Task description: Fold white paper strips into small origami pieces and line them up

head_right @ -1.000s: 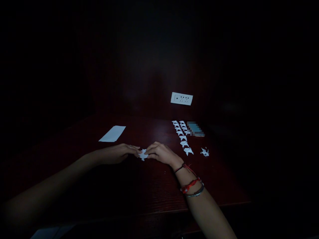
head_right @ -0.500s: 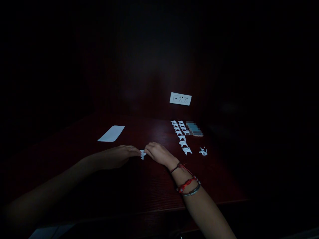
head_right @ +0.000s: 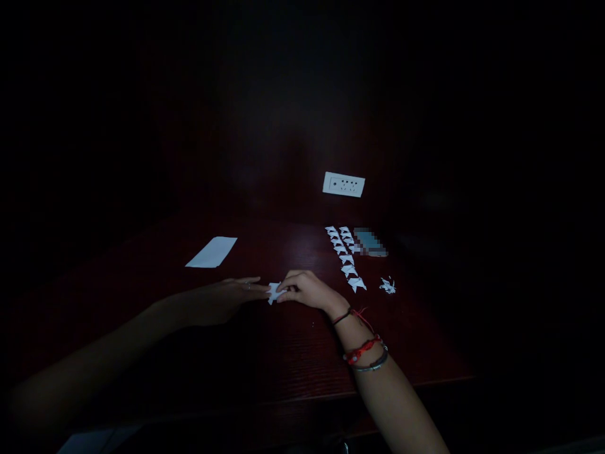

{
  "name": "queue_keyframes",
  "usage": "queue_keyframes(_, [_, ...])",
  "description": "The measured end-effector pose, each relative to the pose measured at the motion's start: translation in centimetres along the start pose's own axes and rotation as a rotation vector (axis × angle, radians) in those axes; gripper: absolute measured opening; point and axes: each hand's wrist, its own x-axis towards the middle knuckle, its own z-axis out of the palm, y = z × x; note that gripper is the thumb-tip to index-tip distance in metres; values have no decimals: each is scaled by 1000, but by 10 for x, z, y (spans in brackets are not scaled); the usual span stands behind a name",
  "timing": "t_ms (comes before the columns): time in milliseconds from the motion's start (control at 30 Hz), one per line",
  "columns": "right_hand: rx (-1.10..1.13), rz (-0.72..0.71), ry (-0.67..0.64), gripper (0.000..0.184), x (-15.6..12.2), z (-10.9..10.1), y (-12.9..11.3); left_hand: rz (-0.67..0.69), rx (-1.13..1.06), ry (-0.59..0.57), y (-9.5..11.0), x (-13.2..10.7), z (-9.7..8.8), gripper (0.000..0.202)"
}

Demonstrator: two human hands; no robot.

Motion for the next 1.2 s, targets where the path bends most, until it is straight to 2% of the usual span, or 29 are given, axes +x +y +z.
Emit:
queue_keyframes(200, [-14, 6, 2, 23, 1, 0, -1, 23, 24, 72, 6, 0, -2, 53])
queue_keyframes(400, [-105, 29, 25, 22, 7, 8, 0, -40, -10, -16, 8, -3, -5, 69])
queue_keyframes(533, [-124, 60, 19, 22, 9, 11, 0, -22, -11, -34, 7, -2, -7, 72])
queue_keyframes(733, [-55, 86, 25, 20, 8, 9, -2, 22, 43, 68, 8, -1, -5, 59])
queue_keyframes(1200, [36, 173, 10, 18, 9, 9, -5, 23, 36, 33, 21, -6, -17, 55])
